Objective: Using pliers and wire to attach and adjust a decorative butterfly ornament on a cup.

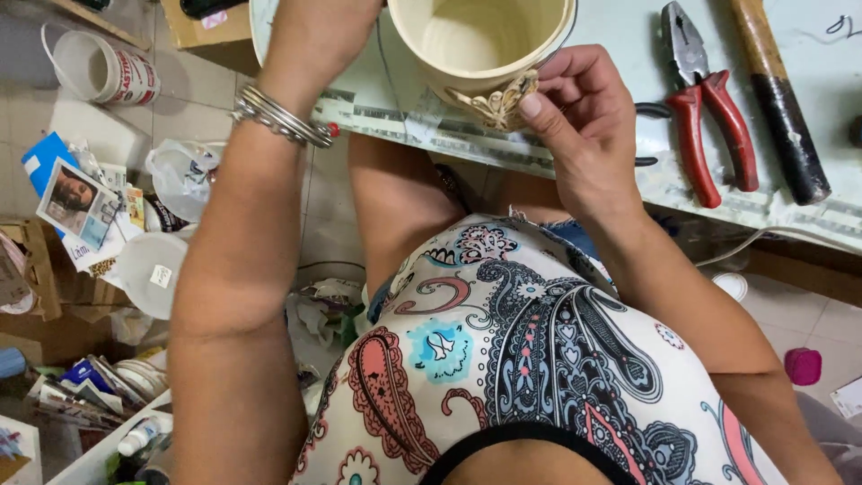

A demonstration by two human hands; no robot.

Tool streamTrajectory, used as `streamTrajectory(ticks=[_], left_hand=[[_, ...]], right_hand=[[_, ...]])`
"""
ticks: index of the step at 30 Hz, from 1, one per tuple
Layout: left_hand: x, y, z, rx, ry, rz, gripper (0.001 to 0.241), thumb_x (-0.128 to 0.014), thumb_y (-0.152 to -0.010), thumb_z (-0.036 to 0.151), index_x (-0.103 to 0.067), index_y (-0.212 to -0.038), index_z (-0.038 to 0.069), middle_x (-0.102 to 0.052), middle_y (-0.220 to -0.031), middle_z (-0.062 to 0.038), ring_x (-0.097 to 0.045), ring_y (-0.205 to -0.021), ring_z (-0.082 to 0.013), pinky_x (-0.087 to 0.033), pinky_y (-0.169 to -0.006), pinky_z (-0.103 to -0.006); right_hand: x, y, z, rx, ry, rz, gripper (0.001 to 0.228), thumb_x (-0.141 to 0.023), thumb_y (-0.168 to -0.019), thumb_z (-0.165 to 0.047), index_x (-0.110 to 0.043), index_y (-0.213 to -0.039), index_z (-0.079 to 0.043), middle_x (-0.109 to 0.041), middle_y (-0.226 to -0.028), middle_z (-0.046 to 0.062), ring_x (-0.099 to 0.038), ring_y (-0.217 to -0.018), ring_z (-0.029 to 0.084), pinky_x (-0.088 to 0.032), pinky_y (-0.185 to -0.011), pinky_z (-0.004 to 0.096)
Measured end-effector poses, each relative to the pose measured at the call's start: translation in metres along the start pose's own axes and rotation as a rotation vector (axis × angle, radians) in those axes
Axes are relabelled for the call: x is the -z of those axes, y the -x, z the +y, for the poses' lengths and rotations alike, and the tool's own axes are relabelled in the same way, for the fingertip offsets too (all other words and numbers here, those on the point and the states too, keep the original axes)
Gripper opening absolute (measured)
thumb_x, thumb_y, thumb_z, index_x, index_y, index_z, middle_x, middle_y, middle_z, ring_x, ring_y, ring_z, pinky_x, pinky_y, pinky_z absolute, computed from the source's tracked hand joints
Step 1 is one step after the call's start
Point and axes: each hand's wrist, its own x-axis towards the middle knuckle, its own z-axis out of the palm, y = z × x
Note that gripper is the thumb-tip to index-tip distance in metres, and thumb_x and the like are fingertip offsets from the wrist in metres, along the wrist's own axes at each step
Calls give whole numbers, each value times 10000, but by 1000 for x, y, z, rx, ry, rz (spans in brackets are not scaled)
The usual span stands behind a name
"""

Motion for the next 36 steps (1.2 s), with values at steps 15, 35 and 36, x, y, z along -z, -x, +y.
streamTrajectory(ticks=[15, 35, 36], left_hand=[[-22, 74, -2, -471, 3, 277, 296, -461, -1124, 242, -466, -1309, 10, -578, -1158, -171, -601, -1015, -333, -514, -922, -439], [-6, 84, 6, -568, 241, 20, 166, -639, -1049, 185, -709, -979, 52, -645, -880, -85, -387, -1064, -274, -341, -937, -425], [-9, 85, 4, -536, 277, 36, 188, -677, -1029, 228, -719, -968, 56, -552, -1005, -90, -424, -1082, -270, -383, -955, -427]], right_hand=[[6, 2, 29, -230, -372, 89, 210, -656, -1036, -239, -542, -1185, -145, -586, -1210, 32, -653, -1083, 210, -673, -870, 381], [12, 13, 40, -306, -488, 51, 399, -765, -964, -130, -557, -1304, -130, -607, -1377, 47, -637, -1264, 235, -635, -1031, 367], [13, 14, 40, -331, -494, 66, 409, -758, -966, -111, -554, -1320, -133, -615, -1382, 43, -642, -1282, 256, -635, -1041, 390]])
